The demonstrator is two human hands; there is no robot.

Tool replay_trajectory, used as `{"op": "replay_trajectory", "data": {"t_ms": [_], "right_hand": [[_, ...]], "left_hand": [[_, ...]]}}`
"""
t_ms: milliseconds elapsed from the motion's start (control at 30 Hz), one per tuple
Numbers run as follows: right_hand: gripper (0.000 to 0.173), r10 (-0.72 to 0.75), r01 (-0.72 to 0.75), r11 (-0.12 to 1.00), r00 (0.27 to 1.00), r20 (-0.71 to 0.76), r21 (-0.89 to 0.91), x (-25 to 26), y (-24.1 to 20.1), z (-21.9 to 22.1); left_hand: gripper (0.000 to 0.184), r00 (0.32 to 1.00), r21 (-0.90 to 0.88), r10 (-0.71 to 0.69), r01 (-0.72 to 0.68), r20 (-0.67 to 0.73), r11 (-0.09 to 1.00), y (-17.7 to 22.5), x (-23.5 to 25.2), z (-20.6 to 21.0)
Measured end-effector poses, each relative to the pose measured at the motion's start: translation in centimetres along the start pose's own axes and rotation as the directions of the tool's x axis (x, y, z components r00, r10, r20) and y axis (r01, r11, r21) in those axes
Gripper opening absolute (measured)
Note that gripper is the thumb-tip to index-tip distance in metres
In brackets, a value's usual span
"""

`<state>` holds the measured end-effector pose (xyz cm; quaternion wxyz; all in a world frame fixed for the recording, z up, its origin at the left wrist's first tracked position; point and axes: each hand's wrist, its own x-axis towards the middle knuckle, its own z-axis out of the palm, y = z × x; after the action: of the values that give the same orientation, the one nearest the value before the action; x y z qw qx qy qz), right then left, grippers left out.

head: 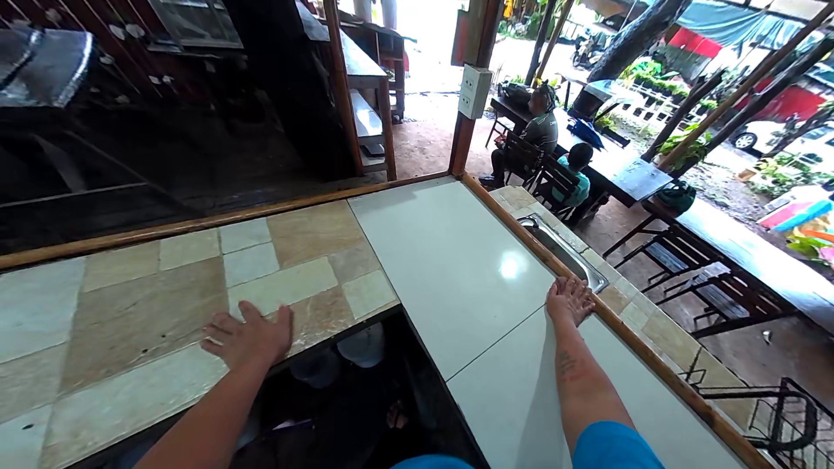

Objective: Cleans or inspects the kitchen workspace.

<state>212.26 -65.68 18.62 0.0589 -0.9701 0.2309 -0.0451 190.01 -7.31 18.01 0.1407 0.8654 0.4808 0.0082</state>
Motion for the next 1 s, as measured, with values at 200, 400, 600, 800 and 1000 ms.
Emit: {"op": "replay_trajectory", "data": {"t_ms": [200,400,600,800,1000], "right_hand": [[0.071,0.000,0.000,1.000,1.000,0.004,-0.014,0.13,0.09,0.13],[0.070,-0.016,0.016,1.000,1.000,-0.013,0.022,-0.12,0.12,-0.17],[0.071,-0.008,0.008,1.000,1.000,-0.011,0.010,-0.02,0.06,-0.01],[0.070,-0.003,0.003,1.000,1.000,-0.010,0.001,0.06,0.03,0.07],[0.070,-0.002,0.002,1.000,1.000,-0.012,0.003,0.06,0.03,-0.01]], "left_hand": [[0.092,1.000,-0.001,-0.003,0.003,-0.012,1.000,0.00,0.16,0.28],[0.093,0.999,-0.024,0.018,-0.019,-0.036,1.000,-0.24,0.13,0.41],[0.093,1.000,0.001,0.008,-0.008,-0.028,1.000,-0.27,0.33,0.57],[0.091,1.000,0.017,0.003,-0.003,-0.012,1.000,-0.06,0.23,0.22],[0.092,1.000,0.009,0.004,-0.003,-0.013,1.000,-0.04,0.11,0.13]]}}
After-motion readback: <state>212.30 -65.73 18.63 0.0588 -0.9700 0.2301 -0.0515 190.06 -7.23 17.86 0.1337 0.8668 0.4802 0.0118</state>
